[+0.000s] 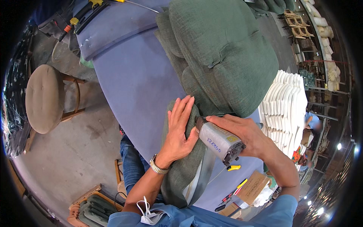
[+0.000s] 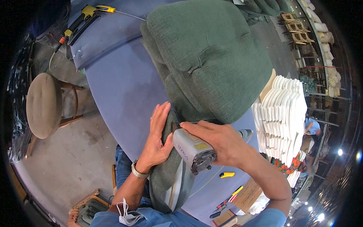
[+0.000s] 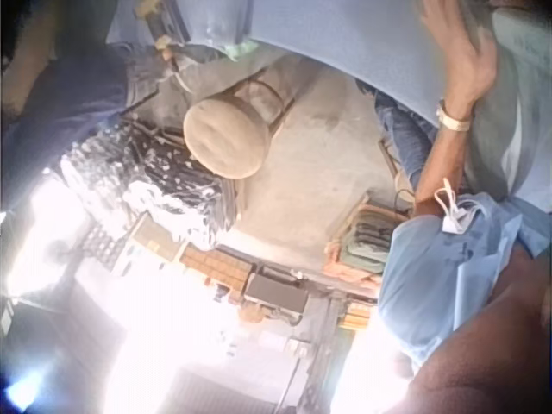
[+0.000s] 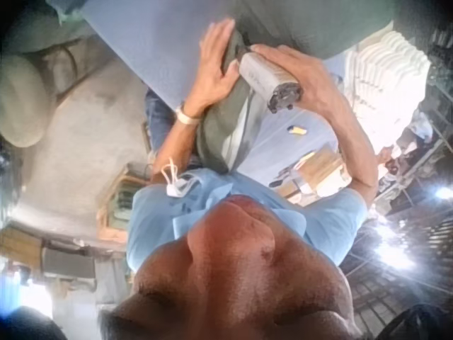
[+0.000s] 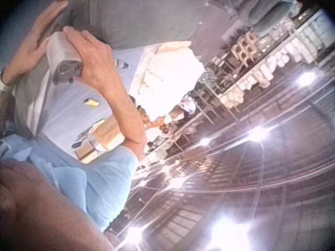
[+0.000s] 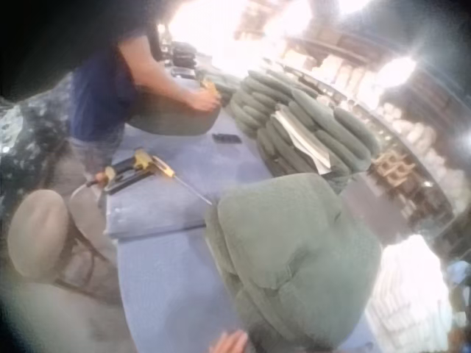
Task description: The person wraps green fabric around a cushion core, trims excess fabric with a utility knife, and secures the edges with a staple gun. They repeat this process for multiple cushions, stacking finished units on the table.
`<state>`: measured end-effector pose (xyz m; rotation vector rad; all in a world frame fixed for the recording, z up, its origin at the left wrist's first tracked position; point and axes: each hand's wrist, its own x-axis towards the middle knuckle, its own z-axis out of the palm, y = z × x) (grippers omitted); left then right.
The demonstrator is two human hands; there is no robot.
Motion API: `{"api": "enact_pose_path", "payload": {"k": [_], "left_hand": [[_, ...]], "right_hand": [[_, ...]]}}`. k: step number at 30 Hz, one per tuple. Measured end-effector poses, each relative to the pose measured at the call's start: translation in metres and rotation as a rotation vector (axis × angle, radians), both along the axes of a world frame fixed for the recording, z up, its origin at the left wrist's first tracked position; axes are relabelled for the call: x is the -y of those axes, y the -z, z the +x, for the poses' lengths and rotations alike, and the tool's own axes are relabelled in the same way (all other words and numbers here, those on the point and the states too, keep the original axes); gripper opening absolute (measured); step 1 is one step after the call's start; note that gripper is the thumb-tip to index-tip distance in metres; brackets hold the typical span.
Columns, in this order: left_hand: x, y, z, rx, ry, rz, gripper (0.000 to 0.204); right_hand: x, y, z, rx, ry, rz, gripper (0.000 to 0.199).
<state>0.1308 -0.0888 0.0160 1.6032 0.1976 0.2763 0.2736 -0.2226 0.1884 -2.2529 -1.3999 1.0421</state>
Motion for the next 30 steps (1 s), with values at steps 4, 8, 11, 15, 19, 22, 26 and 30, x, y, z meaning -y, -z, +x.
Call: {"api": "enact_pose_path", "payload": {"k": [4,8,11,15,19,22,26,30], "left_hand": [[0.0,0.018,-0.004,0.03,0.038,0.032,0.088],[-0.028,0.032,0.025,0.074,0.172,-0.046,0.063],[-0.055,0.042,0.058,-0.007,0.287,-0.223,0.05],[-0.062,0.073,0.092,-0.129,0.183,-0.225,0.061],[-0.036,0.081,0.082,-0.109,0.108,-0.103,0.047],[-0.026,0.088,0.087,0.044,-0.018,0.023,0.059],[-0.045,0.076,0.076,-0.134,0.074,-0.093,0.06],[-0.05,0.051,0.069,-0.11,0.067,-0.213,0.06]], "right_hand": [[-0.001,0.014,0.007,-0.004,-0.048,0.102,0.086],[0.006,0.025,-0.001,0.073,0.026,0.143,0.072],[-0.016,0.023,-0.006,0.08,0.048,0.156,0.066],[-0.04,0.016,-0.006,0.102,0.006,0.05,0.061],[-0.039,0.009,-0.013,0.154,0.018,-0.075,0.061],[-0.036,0.013,-0.002,0.125,-0.035,0.11,0.063],[-0.055,0.018,0.0,-0.026,-0.016,0.141,0.065],[-0.063,0.01,-0.012,0.093,0.004,-0.015,0.067]]}}
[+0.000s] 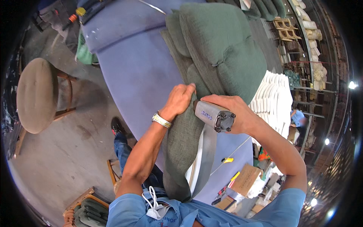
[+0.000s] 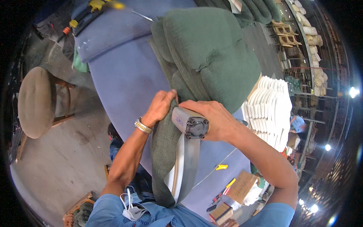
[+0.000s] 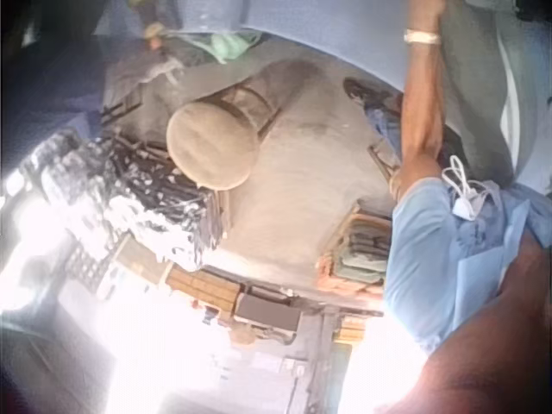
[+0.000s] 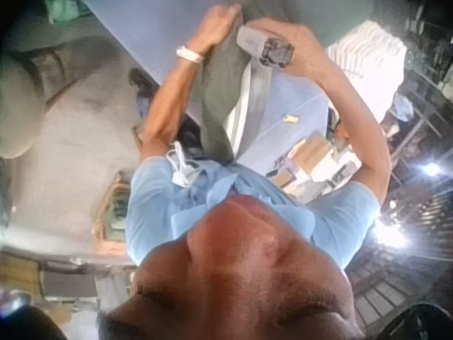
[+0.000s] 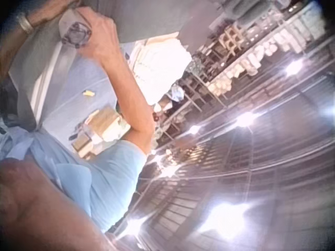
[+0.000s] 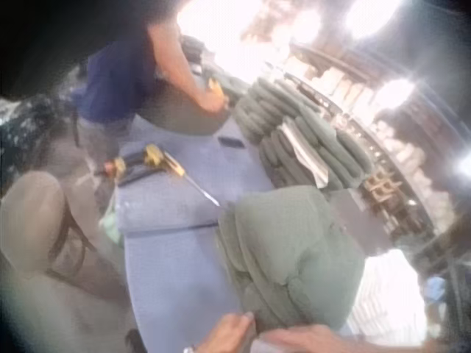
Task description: The person wraps green fabric around a cushion core, trims excess fabric with a utility knife, and secures the edges with a staple gun. They repeat this process for multiple cushions, stacking finished units on the table.
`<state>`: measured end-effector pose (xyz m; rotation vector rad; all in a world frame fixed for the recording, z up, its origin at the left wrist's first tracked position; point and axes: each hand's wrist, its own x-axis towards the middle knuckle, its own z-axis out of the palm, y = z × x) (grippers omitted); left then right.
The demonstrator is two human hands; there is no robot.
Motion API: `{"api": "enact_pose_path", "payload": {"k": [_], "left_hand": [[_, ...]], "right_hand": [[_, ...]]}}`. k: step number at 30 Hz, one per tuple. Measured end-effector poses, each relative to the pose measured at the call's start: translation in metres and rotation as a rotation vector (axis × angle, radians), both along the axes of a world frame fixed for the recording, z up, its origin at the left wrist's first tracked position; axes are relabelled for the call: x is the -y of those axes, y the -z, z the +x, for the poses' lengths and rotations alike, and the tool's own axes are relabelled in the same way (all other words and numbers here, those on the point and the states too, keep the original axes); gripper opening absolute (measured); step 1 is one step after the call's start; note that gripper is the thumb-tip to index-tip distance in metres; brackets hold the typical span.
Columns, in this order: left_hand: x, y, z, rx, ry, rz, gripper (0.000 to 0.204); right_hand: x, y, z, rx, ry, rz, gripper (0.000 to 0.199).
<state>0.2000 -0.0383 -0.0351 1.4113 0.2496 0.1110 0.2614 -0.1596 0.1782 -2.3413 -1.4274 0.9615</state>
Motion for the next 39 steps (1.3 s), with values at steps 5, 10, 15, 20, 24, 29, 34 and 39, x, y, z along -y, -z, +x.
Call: {"api": "enact_pose_path", "payload": {"k": [5,10,15,20,24,29,34,39], "left_hand": [[-0.007,-0.003,-0.001,0.004,0.046,0.016,0.06],[-0.008,-0.001,0.005,0.026,0.08,-0.074,0.059],[-0.021,-0.015,-0.009,0.058,-0.098,-0.18,0.061],[-0.067,-0.146,-0.052,0.33,-0.269,-0.211,0.063],[-0.038,-0.268,-0.066,0.839,-0.129,-0.141,0.062],[-0.041,-0.28,-0.12,0.906,-0.011,0.161,0.058],[-0.043,-0.27,-0.171,0.741,-0.007,0.392,0.056],[-0.058,-0.284,-0.204,0.531,0.033,0.453,0.056]], "right_hand": [[-0.006,-0.002,-0.004,-0.027,0.086,-0.045,0.061],[0.006,0.007,-0.006,0.082,0.057,0.048,0.058],[0.052,-0.027,-0.083,0.288,0.229,0.2,0.066],[0.166,-0.017,-0.144,-0.085,0.988,-0.013,0.057],[0.278,0.099,-0.174,0.111,1.143,-0.181,0.074],[0.31,0.227,-0.223,0.129,1.206,0.045,0.085],[0.265,0.183,-0.192,-0.136,1.144,0.555,0.056],[0.123,0.023,-0.145,-0.059,0.723,1.081,0.037]]}}
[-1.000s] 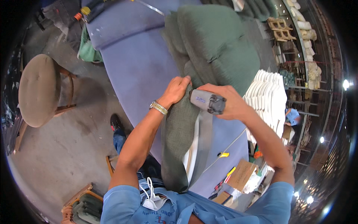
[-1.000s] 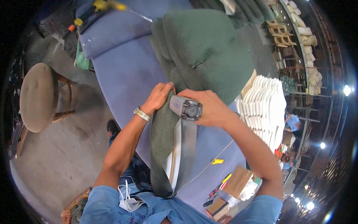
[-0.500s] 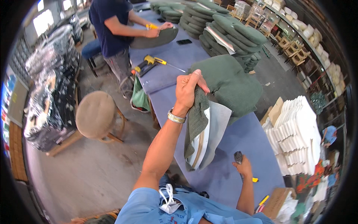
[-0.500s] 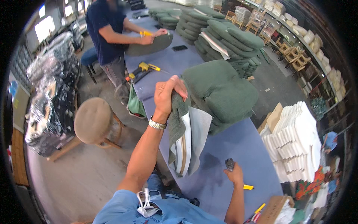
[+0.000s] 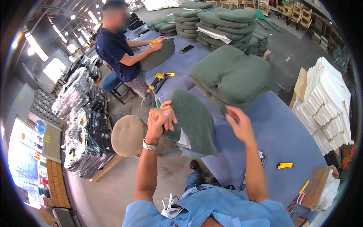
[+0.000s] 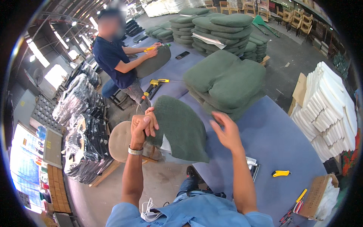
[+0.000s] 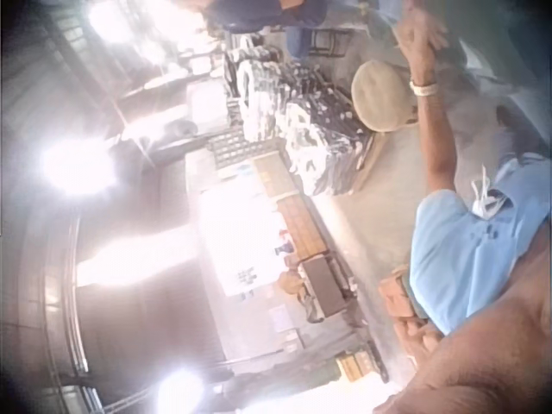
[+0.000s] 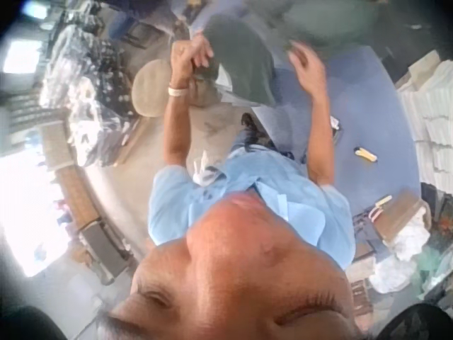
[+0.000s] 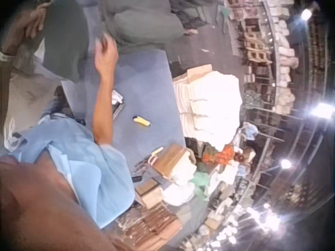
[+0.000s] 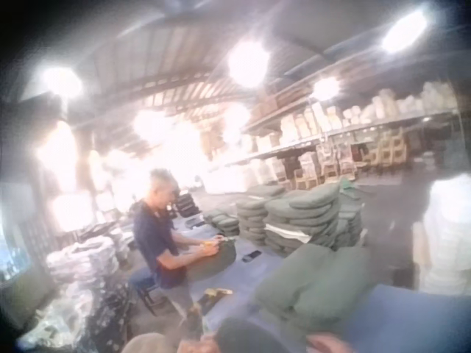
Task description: The person wraps green fabric around a cushion core, trims excess fabric with a utility knife, and secures the edges with a staple gun. They repeat this process for multiple cushions, stacking finished units on the table.
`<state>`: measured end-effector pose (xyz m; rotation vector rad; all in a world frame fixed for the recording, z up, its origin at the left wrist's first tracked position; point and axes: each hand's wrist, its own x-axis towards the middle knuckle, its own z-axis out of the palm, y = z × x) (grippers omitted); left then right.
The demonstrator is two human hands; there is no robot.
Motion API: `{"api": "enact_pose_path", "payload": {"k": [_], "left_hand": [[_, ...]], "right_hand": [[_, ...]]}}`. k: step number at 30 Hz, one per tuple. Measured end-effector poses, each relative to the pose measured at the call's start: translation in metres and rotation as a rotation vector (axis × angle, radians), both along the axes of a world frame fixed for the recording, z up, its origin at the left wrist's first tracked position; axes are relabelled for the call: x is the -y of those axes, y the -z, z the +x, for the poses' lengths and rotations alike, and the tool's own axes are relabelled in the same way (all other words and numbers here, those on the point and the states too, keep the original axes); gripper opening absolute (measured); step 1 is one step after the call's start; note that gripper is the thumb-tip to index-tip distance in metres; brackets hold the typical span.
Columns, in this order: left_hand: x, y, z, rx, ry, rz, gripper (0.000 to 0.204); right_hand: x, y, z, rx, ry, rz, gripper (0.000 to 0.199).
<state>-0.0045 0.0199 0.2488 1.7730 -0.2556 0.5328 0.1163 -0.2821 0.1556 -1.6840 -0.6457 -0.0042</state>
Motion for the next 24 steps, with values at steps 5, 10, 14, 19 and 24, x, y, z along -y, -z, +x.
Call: {"api": "enact_pose_path", "payload": {"k": [5,10,14,19,24], "left_hand": [[0.032,-0.005,-0.019,-0.02,-0.016,-0.033,0.061],[0.042,-0.021,-0.047,-0.057,-0.179,-0.135,0.053],[0.052,-0.028,-0.054,-0.063,-0.543,0.373,0.032],[0.063,-0.023,-0.054,-0.412,-0.542,0.724,0.077],[0.055,-0.026,-0.05,-0.371,-0.474,0.766,0.072]], "right_hand": [[-0.14,-0.071,0.025,0.253,-0.075,0.254,0.035],[-0.175,-0.046,0.013,0.098,-0.163,-0.061,0.043],[-0.169,-0.037,-0.008,0.242,-0.037,0.037,0.036],[-0.145,-0.021,-0.013,0.161,0.024,-0.009,0.038],[-0.078,0.101,0.016,-0.056,0.211,0.054,0.04]]}}
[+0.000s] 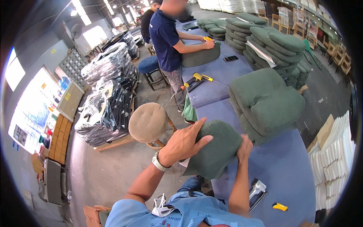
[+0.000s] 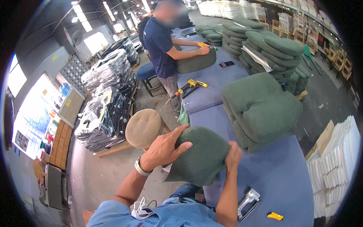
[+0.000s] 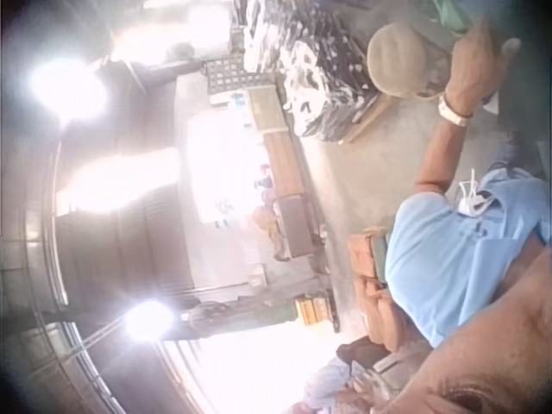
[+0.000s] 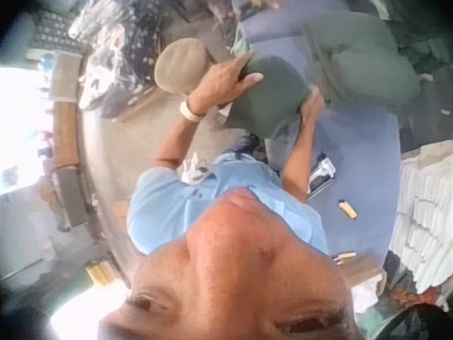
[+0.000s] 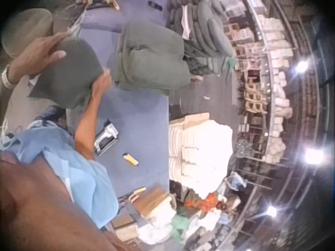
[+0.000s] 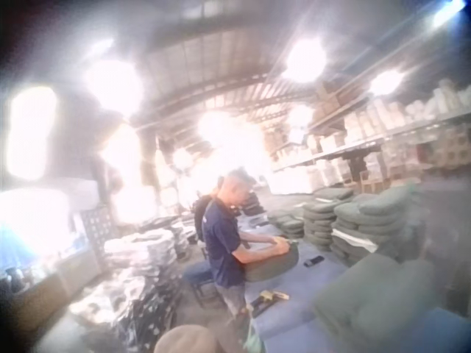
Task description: The person wraps green fabric around a cushion core, trims excess fabric with a utility knife, and secures the edges with a staple gun. They repeat this process for multiple cushions, stacking finished units on the table.
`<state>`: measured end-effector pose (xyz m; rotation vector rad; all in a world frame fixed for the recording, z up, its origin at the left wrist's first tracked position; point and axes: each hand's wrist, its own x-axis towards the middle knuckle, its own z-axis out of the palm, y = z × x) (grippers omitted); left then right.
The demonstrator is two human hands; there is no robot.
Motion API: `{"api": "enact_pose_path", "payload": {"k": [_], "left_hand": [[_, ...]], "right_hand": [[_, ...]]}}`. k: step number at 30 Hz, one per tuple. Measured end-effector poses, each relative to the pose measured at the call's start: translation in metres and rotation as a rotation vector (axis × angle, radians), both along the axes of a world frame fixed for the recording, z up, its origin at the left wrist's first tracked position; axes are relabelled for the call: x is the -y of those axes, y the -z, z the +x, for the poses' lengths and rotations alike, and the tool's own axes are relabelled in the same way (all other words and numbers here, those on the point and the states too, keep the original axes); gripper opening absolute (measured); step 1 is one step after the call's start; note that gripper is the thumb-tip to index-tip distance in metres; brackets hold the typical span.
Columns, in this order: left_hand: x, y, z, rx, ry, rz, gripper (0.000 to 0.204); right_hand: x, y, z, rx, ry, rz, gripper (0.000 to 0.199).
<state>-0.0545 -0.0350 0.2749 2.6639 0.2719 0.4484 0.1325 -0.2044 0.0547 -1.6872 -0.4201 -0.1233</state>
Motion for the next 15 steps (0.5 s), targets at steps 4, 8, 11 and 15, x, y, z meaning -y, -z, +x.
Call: {"api": "enact_pose_path", "payload": {"k": [4,8,11,15], "left_hand": [[-0.007,-0.001,0.008,-0.005,0.126,0.119,0.062],[-0.014,0.002,0.018,0.074,0.25,0.212,0.058],[-0.016,0.004,0.032,0.139,0.321,0.216,0.057],[-0.034,0.006,0.052,0.153,0.379,0.187,0.059]], "right_hand": [[0.059,0.103,-0.016,-0.128,0.124,0.215,0.04],[0.077,0.131,-0.05,-0.185,0.328,0.275,0.039],[0.075,0.144,-0.059,0.017,0.664,-0.036,0.037],[0.087,0.179,-0.06,-0.035,0.538,0.032,0.037]]}}
